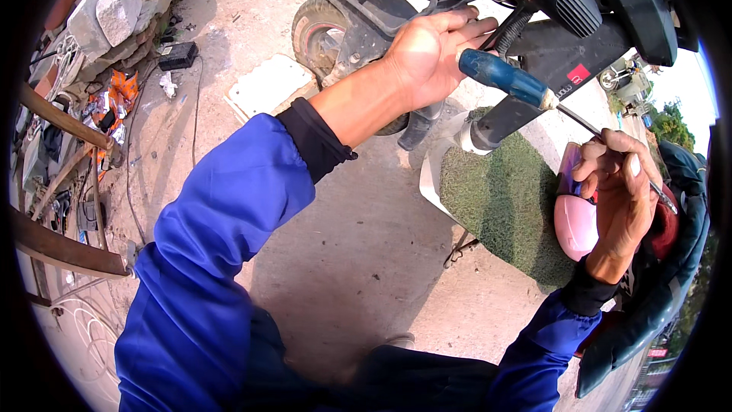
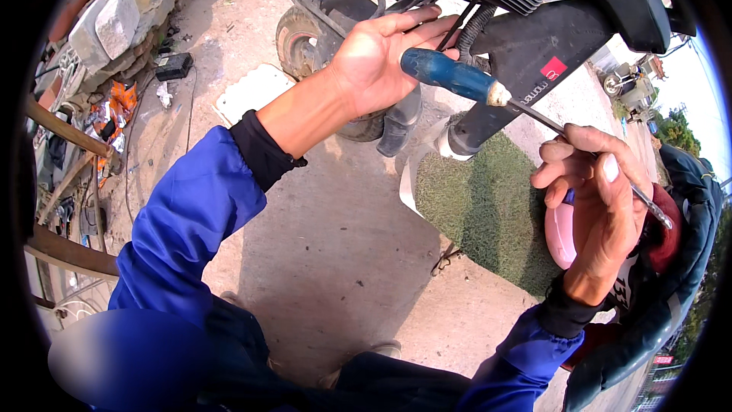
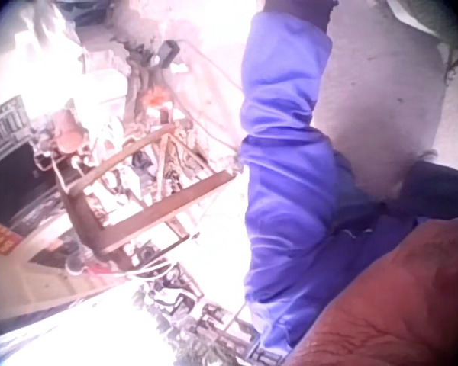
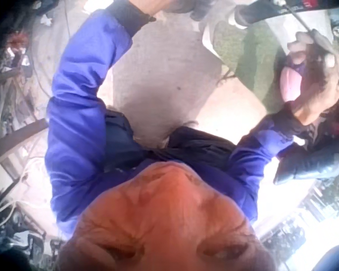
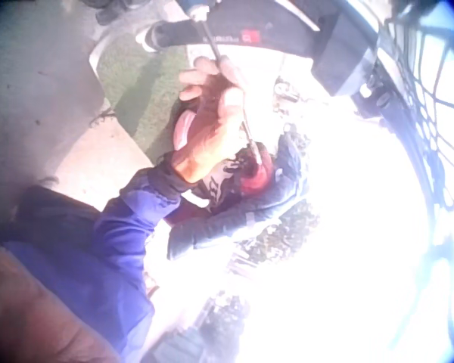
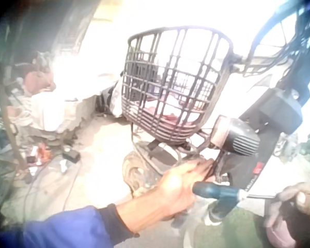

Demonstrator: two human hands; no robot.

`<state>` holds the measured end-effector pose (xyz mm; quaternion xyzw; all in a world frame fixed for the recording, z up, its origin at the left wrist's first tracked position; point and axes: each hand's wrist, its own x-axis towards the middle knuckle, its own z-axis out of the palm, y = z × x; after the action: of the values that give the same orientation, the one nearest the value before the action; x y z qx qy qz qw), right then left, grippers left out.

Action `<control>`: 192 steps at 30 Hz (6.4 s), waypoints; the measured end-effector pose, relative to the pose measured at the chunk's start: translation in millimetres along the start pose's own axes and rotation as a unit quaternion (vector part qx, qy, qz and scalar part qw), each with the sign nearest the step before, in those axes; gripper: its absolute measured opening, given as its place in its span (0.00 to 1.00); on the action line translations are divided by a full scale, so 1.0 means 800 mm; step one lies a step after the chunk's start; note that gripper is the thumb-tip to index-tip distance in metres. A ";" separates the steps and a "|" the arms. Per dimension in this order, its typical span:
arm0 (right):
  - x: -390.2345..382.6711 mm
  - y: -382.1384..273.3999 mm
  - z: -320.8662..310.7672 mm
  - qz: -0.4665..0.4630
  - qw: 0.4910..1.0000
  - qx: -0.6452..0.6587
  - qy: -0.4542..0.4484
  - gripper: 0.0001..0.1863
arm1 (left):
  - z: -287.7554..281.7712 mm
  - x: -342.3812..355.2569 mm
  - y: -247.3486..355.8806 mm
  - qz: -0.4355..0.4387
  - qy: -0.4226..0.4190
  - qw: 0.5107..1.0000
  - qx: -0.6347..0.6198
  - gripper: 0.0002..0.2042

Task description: The person uses a screwdriver to tighten screws on the front assembly of a scooter, focusing on the area near the headlight and handlebars. They repeatedly adjust the screwdriver and apply torque to secure components.

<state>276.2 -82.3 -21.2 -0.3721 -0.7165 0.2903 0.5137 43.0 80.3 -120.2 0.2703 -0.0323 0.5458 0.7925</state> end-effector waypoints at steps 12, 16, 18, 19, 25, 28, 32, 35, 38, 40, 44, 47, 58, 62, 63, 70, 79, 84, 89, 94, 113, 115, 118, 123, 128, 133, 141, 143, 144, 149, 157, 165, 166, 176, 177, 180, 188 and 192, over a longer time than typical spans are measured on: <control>0.035 0.060 0.021 -0.190 0.974 -0.019 0.121 0.19 | -0.001 0.019 -0.006 0.036 -0.022 0.998 -0.047 0.18; 0.008 0.041 0.024 -0.093 0.993 0.044 0.052 0.19 | 0.002 0.017 -0.005 0.015 0.001 0.999 -0.052 0.17; -0.004 0.044 0.015 -0.057 0.996 0.061 0.043 0.19 | 0.005 0.012 -0.007 -0.002 0.013 1.000 -0.027 0.17; -0.005 0.043 0.010 -0.053 0.993 0.100 0.025 0.19 | 0.003 0.010 -0.011 0.020 -0.010 1.000 -0.003 0.16; -0.003 0.039 -0.034 -0.018 0.968 0.251 0.016 0.20 | 0.009 0.014 -0.037 0.124 0.042 0.968 0.212 0.16; 0.005 0.036 -0.002 -0.003 0.962 0.262 -0.072 0.18 | -0.004 0.008 -0.043 0.203 0.012 0.939 0.276 0.17; 0.028 0.077 -0.027 0.003 0.956 0.285 0.068 0.19 | 0.003 0.000 -0.035 0.098 0.006 0.984 0.148 0.19; 0.028 0.078 0.011 -0.049 0.989 0.085 0.111 0.21 | -0.003 -0.002 -0.030 0.102 0.030 0.986 0.129 0.20; 0.023 0.052 0.011 -0.059 0.963 0.249 -0.082 0.19 | -0.021 0.001 -0.028 0.158 -0.072 0.974 0.144 0.22; 0.031 0.076 -0.024 -0.047 0.974 0.209 0.075 0.20 | 0.004 -0.005 -0.027 0.071 0.022 0.992 0.106 0.22; 0.031 0.061 0.003 -0.095 0.973 0.213 0.008 0.22 | -0.004 0.004 -0.006 0.072 0.012 0.994 0.084 0.20; 0.038 0.071 -0.042 -0.049 0.984 0.139 0.103 0.21 | 0.010 0.001 -0.018 0.042 0.031 0.998 0.029 0.16; 0.001 0.059 -0.093 0.029 0.969 0.210 0.123 0.15 | 0.007 0.029 -0.022 0.047 0.033 0.998 -0.014 0.12; 0.010 0.058 -0.103 0.012 0.946 0.323 -0.017 0.14 | 0.006 0.032 -0.021 0.059 0.034 0.998 -0.018 0.11; 0.013 0.055 -0.098 0.003 0.940 0.338 -0.045 0.13 | 0.008 0.032 -0.022 0.056 0.036 0.998 -0.016 0.12; 0.013 0.051 -0.042 -0.029 0.980 0.191 -0.055 0.18 | -0.002 0.032 -0.022 0.048 0.019 0.997 -0.056 0.13; 0.021 0.058 -0.018 -0.056 0.980 0.186 -0.038 0.20 | 0.000 0.027 -0.018 0.023 0.007 0.997 -0.078 0.11; 0.016 0.056 -0.037 -0.054 0.980 0.189 0.011 0.20 | 0.001 0.026 -0.021 0.043 0.004 0.997 -0.062 0.11; 0.040 0.065 -0.036 -0.083 0.987 0.073 0.115 0.22 | 0.009 0.026 -0.021 0.046 0.038 0.998 -0.029 0.13; 0.024 0.047 -0.065 -0.025 0.979 0.201 0.031 0.17 | 0.006 0.020 -0.013 0.043 0.025 0.999 0.018 0.17; 0.047 0.050 -0.091 -0.077 0.990 0.118 0.014 0.18 | 0.017 0.014 -0.027 0.166 0.161 0.887 0.399 0.15; 0.045 0.049 -0.094 -0.074 0.980 0.176 0.056 0.19 | 0.023 0.010 -0.030 0.166 0.161 0.893 0.386 0.16; 0.056 0.046 -0.074 -0.129 0.985 -0.002 0.118 0.20 | 0.017 0.013 -0.025 0.181 0.158 0.890 0.388 0.14; 0.051 0.033 -0.058 -0.146 0.976 -0.059 0.151 0.18 | 0.024 0.012 -0.021 0.068 0.087 0.967 0.229 0.12; 0.040 -0.004 -0.025 -0.206 0.953 -0.175 0.139 0.17 | 0.012 0.020 -0.001 0.018 -0.020 0.996 0.085 0.12; 0.014 -0.023 -0.017 -0.223 0.925 -0.277 0.135 0.17 | -0.002 0.032 0.005 -0.016 -0.065 0.998 0.020 0.13; -0.003 -0.009 -0.008 -0.273 0.906 -0.291 0.140 0.16 | 0.011 0.035 0.004 -0.032 0.011 0.999 -0.004 0.08; -0.001 -0.008 -0.010 -0.274 0.910 -0.268 0.158 0.16 | 0.014 0.036 -0.004 -0.007 0.020 1.000 0.022 0.15; -0.002 -0.008 -0.011 -0.272 0.913 -0.254 0.166 0.17 | 0.015 0.036 -0.003 -0.003 0.025 0.999 0.029 0.15; 0.007 0.014 0.016 -0.146 0.959 -0.127 0.206 0.21 | 0.012 0.036 0.012 -0.034 -0.006 0.999 0.012 0.10; 0.050 0.104 0.103 0.100 0.988 0.106 0.049 0.26 | 0.017 0.041 0.003 -0.018 0.009 0.998 0.056 0.13; 0.127 0.081 0.143 0.196 0.837 0.468 0.204 0.22 | 0.027 0.032 -0.003 -0.011 0.019 0.994 0.103 0.18; 0.130 0.079 0.142 0.193 0.826 0.488 0.207 0.21 | 0.026 0.035 -0.002 0.001 0.049 0.996 0.079 0.18; 0.126 0.095 0.114 0.179 0.888 0.418 0.072 0.22 | -0.001 0.039 0.007 -0.035 -0.027 0.998 0.051 0.14; 0.125 0.096 0.111 0.175 0.892 0.411 0.067 0.22 | 0.001 0.040 0.005 -0.034 -0.026 0.998 0.049 0.14; 0.125 0.098 0.110 0.170 0.898 0.401 0.065 0.22 | 0.004 0.039 0.005 -0.032 -0.023 0.997 0.060 0.13; 0.126 0.101 0.105 0.194 0.905 0.367 0.091 0.23 | 0.008 0.033 -0.018 -0.020 -0.084 0.991 0.097 0.15; 0.128 0.110 0.124 0.133 0.916 0.379 0.017 0.20 | 0.018 0.010 -0.001 0.067 -0.015 0.974 0.217 0.15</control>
<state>182.6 48.5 -67.9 -0.2460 -0.4880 0.5993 0.5850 50.0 80.2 -105.4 0.4415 0.0570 0.5876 0.6757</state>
